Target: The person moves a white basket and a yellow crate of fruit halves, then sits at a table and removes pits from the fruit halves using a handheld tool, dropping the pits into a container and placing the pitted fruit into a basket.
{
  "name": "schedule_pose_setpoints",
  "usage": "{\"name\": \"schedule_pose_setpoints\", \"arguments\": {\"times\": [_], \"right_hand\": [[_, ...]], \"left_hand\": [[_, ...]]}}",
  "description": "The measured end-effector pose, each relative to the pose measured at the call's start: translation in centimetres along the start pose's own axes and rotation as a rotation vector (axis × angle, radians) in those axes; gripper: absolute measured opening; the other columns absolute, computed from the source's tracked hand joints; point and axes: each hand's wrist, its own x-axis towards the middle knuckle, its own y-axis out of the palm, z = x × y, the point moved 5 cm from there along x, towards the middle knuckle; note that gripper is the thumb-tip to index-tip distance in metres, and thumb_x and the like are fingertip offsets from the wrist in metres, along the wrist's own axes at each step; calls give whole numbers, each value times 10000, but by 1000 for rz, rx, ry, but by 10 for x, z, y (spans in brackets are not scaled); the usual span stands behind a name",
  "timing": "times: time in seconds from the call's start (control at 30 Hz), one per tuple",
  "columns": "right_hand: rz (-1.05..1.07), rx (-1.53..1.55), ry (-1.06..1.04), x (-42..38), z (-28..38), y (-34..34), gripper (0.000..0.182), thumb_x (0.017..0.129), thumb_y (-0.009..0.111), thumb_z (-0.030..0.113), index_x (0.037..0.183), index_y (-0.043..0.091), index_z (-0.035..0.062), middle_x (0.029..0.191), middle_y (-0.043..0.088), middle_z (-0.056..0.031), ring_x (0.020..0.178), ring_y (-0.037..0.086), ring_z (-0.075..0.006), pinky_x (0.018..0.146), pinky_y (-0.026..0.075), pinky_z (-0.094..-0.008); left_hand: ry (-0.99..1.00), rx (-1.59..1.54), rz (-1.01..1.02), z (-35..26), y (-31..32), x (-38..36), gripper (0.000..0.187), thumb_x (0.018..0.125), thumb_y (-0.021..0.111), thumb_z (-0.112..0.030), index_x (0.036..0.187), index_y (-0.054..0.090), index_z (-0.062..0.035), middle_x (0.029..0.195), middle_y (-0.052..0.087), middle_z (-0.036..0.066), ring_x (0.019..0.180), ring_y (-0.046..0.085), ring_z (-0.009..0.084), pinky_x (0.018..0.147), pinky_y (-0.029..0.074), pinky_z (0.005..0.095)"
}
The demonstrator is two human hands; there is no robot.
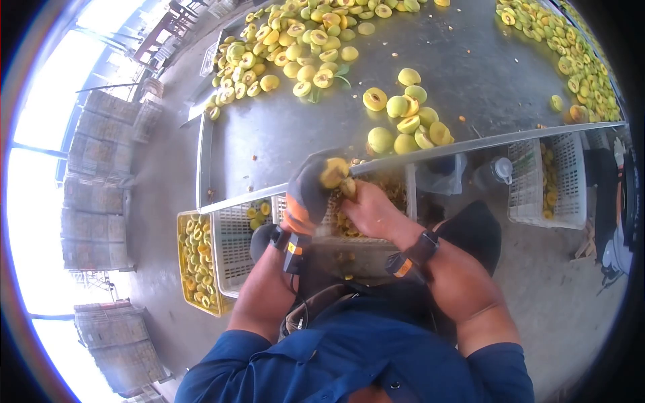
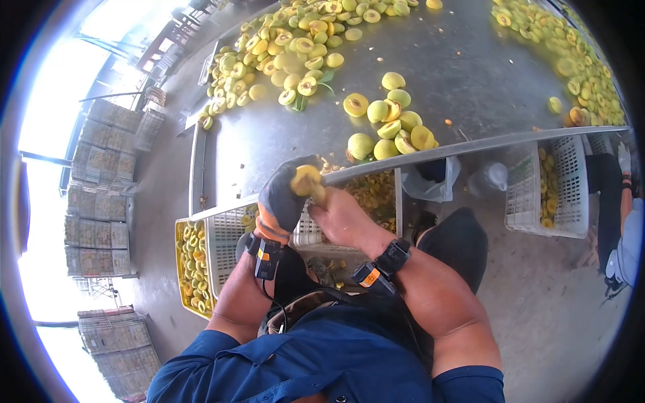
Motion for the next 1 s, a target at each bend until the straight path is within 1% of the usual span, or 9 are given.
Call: {"name": "schedule_pose_setpoints", "arguments": {"times": [0.13, 0.3, 0.4, 0.5, 0.6, 0.7, 0.8, 0.9, 1.0], "right_hand": [[-22, 30, 43, -3, -2, 9, 258, 1028, 596, 165, 1116, 688, -59, 964, 748, -219, 909, 715, -296, 860, 552, -423], [58, 167, 42, -3, 8, 11, 279, 1027, 616, 180, 1110, 679, -79, 981, 748, -237, 944, 718, -304, 883, 551, -434], [168, 208, 293, -8, 18, 5, 288, 1017, 629, 197, 1094, 672, -77, 1012, 741, -284, 993, 726, -384, 897, 550, -470], [-144, -43, 94, -10, 1, 10, 294, 999, 610, 187, 1114, 665, -77, 1038, 712, -368, 1068, 697, -510, 912, 542, -527], [-89, -87, 174, -8, -5, 4, 317, 995, 606, 194, 1095, 662, -101, 1062, 705, -382, 1095, 689, -517, 927, 535, -539], [-59, -172, 213, -6, 2, 1, 345, 981, 629, 223, 1098, 658, -101, 1080, 709, -371, 1093, 696, -508, 933, 537, -531], [64, 80, 34, -10, 9, 7, 290, 992, 636, 232, 1083, 690, -38, 954, 746, -249, 946, 735, -359, 862, 550, -455], [123, 52, 86, -10, 11, 4, 288, 988, 619, 218, 1099, 688, -38, 903, 734, -195, 869, 703, -290, 822, 547, -437], [-81, -23, 133, -14, 6, -2, 303, 987, 645, 234, 1129, 687, -30, 953, 731, -286, 919, 708, -456, 854, 550, -493]], "left_hand": [[-179, -187, -130, 33, 1, 10, 221, 1022, 603, -9, 1217, 706, -1, 1120, 773, 165, 970, 762, 288, 830, 612, 366], [213, 533, -225, -36, 11, 9, 223, 992, 615, -7, 1183, 729, -25, 1042, 784, 162, 906, 766, 311, 794, 617, 380], [-1, 250, -218, -32, 10, 6, 250, 967, 612, 16, 1178, 735, -38, 1054, 773, 160, 906, 760, 323, 792, 615, 386], [335, 673, -317, -32, 24, 2, 291, 943, 643, -11, 1222, 724, -18, 1036, 776, 171, 921, 765, 338, 833, 615, 382], [214, 507, -346, -27, 25, 5, 274, 926, 637, 16, 1172, 747, -26, 1025, 766, 168, 916, 761, 355, 817, 617, 388], [246, 561, -330, -45, 24, 8, 256, 930, 622, 29, 1134, 761, -35, 1048, 763, 174, 906, 758, 352, 808, 613, 378], [310, 619, -282, -31, 20, 9, 264, 918, 627, 21, 1136, 760, -43, 1048, 759, 168, 899, 757, 345, 801, 611, 371], [304, 565, -264, -41, 19, 5, 277, 872, 651, 30, 1118, 756, -43, 1026, 756, 155, 893, 758, 332, 795, 608, 368], [341, 480, -225, -76, 13, 7, 387, 775, 747, 57, 1141, 730, -68, 1048, 738, 163, 933, 749, 366, 769, 613, 398]]}}
